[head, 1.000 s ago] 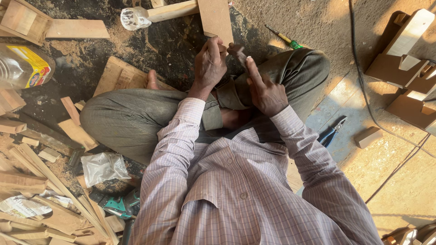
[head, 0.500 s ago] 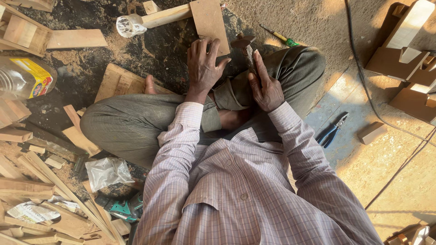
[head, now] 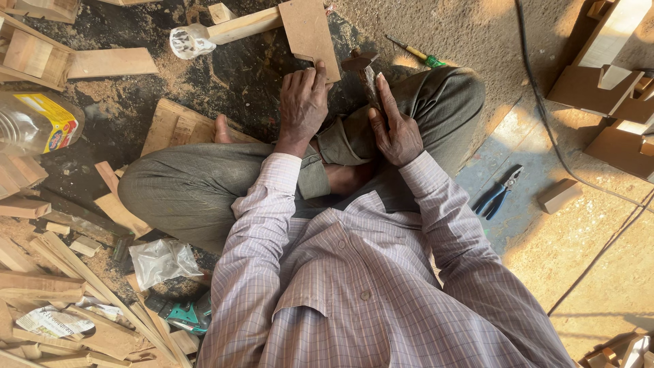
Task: The person sits on the floor and assembles small wooden boxes by hand. They pick up nails, position wooden pieces, and use a hammer to drive nails into the joints. The person repeatedly aligns and hammers nails to join the pieces into box shapes.
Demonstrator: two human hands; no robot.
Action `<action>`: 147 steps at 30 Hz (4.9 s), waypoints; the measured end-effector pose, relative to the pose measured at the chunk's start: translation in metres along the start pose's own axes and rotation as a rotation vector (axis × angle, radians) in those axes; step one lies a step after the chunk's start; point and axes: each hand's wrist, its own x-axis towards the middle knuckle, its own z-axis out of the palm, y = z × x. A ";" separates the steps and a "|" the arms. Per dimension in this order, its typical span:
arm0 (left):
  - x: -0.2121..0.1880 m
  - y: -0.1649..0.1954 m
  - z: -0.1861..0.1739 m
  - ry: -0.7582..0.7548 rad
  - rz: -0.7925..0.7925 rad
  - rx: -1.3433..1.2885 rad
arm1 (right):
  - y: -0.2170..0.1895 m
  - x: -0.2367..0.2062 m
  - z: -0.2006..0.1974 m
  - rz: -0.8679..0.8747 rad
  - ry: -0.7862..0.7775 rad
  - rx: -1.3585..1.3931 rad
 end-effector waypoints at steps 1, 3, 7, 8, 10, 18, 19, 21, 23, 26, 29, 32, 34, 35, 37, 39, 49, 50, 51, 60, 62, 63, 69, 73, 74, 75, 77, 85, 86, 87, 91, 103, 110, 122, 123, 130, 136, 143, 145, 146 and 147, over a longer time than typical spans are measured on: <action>-0.001 -0.001 0.000 -0.013 -0.004 -0.007 | 0.000 0.000 0.000 0.002 0.002 -0.002; -0.002 -0.001 -0.002 -0.024 -0.014 -0.026 | -0.001 0.001 0.000 0.003 0.001 -0.006; -0.003 -0.004 -0.008 -0.005 -0.027 -0.063 | -0.002 0.002 0.000 -0.017 0.006 -0.029; -0.003 -0.004 -0.010 0.001 -0.030 -0.069 | -0.002 0.002 0.000 0.011 -0.005 -0.033; -0.002 -0.005 -0.011 -0.016 -0.051 -0.093 | -0.002 0.002 0.001 0.008 -0.004 -0.040; 0.001 -0.003 -0.018 -0.043 -0.106 -0.123 | -0.001 0.000 0.002 0.021 -0.022 -0.100; 0.001 -0.003 -0.018 -0.065 -0.130 -0.117 | -0.001 0.000 0.002 -0.038 -0.001 -0.116; 0.000 -0.003 -0.018 -0.066 -0.154 -0.133 | -0.002 0.001 0.003 -0.156 0.036 -0.145; 0.000 -0.004 -0.016 -0.021 -0.149 -0.178 | -0.002 0.001 0.004 -0.121 0.004 -0.203; 0.000 -0.006 -0.011 -0.049 -0.152 -0.157 | -0.001 -0.004 0.004 -0.139 -0.002 -0.293; 0.001 -0.007 -0.009 -0.096 -0.174 -0.191 | 0.001 -0.010 0.006 -0.269 0.109 -0.294; 0.003 -0.007 -0.011 -0.082 -0.156 -0.171 | 0.004 -0.007 0.010 -0.234 0.068 -0.298; 0.005 -0.006 -0.013 -0.087 -0.158 -0.172 | 0.004 0.000 0.010 -0.139 -0.043 -0.362; 0.005 -0.005 -0.014 -0.091 -0.162 -0.174 | 0.002 0.002 0.009 -0.086 -0.119 -0.413; 0.006 -0.005 -0.015 -0.026 -0.130 -0.148 | -0.002 0.004 0.008 -0.112 -0.070 -0.372; 0.004 -0.004 -0.016 -0.007 -0.131 -0.146 | -0.011 -0.004 0.006 -0.266 0.137 -0.184; 0.006 -0.003 -0.020 -0.058 -0.148 -0.149 | -0.028 -0.002 0.009 -0.106 -0.003 -0.363; 0.006 -0.004 -0.020 -0.054 -0.138 -0.131 | -0.031 -0.004 0.008 -0.254 0.161 -0.309; 0.005 -0.004 -0.021 -0.026 -0.143 -0.148 | -0.034 -0.007 0.006 -0.401 0.314 -0.249; 0.009 -0.008 -0.014 -0.032 -0.140 -0.188 | -0.028 -0.002 0.013 -0.173 0.167 -0.226; 0.007 -0.008 -0.015 -0.057 -0.159 -0.189 | -0.026 -0.009 0.015 -0.305 0.297 -0.204; 0.005 -0.008 -0.016 -0.051 -0.157 -0.175 | -0.026 -0.012 0.017 -0.368 0.368 -0.188; 0.002 -0.003 -0.023 -0.052 -0.161 -0.211 | -0.021 -0.007 0.017 -0.105 0.046 -0.370; 0.003 -0.001 -0.028 -0.056 -0.170 -0.207 | -0.023 -0.013 0.017 -0.283 0.251 -0.263; 0.006 -0.003 -0.028 -0.032 -0.149 -0.200 | -0.024 -0.012 0.019 -0.200 0.152 -0.336; 0.007 -0.003 -0.029 -0.045 -0.157 -0.204 | -0.024 -0.011 0.021 -0.114 0.049 -0.408; 0.008 -0.003 -0.029 -0.079 -0.185 -0.214 | -0.023 -0.008 0.021 -0.003 -0.087 -0.506; 0.008 -0.007 -0.023 -0.052 -0.189 -0.212 | -0.030 -0.009 0.022 -0.228 0.132 -0.380; 0.007 -0.007 -0.021 -0.059 -0.196 -0.215 | -0.031 -0.007 0.023 -0.073 -0.048 -0.541; 0.007 -0.007 -0.020 -0.062 -0.177 -0.201 | -0.032 -0.005 0.025 0.081 -0.237 -0.690; 0.008 -0.009 -0.016 -0.069 -0.167 -0.191 | -0.033 -0.003 0.018 -0.200 0.196 -0.276; 0.004 -0.008 -0.019 -0.070 -0.169 -0.223 | -0.031 -0.010 0.012 -0.270 0.221 -0.319; 0.007 -0.011 -0.019 -0.022 -0.122 -0.132 | -0.044 0.001 0.009 -0.149 0.111 -0.394; 0.007 -0.010 -0.020 -0.106 -0.215 -0.220 | -0.023 0.004 0.016 -0.273 0.200 -0.281; 0.007 -0.010 -0.019 -0.117 -0.212 -0.206 | -0.022 0.004 0.017 -0.330 0.251 -0.262; 0.007 -0.014 -0.016 -0.087 -0.177 -0.207 | -0.022 0.002 0.011 -0.313 0.199 -0.281; 0.007 -0.009 -0.022 -0.099 -0.173 -0.178 | -0.012 0.006 0.021 -0.016 -0.089 -0.586; -0.007 -0.022 -0.019 -0.053 -0.161 -0.213 | 0.000 -0.006 0.025 -0.100 0.105 -0.220; -0.014 -0.026 -0.014 -0.144 -0.238 -0.195 | 0.002 -0.009 0.026 -0.119 0.121 -0.179; -0.014 -0.028 -0.011 -0.180 -0.277 -0.186 | 0.003 -0.008 0.026 -0.097 0.113 -0.178; -0.015 -0.029 -0.008 -0.157 -0.258 -0.175 | 0.003 -0.007 0.026 -0.081 0.102 -0.178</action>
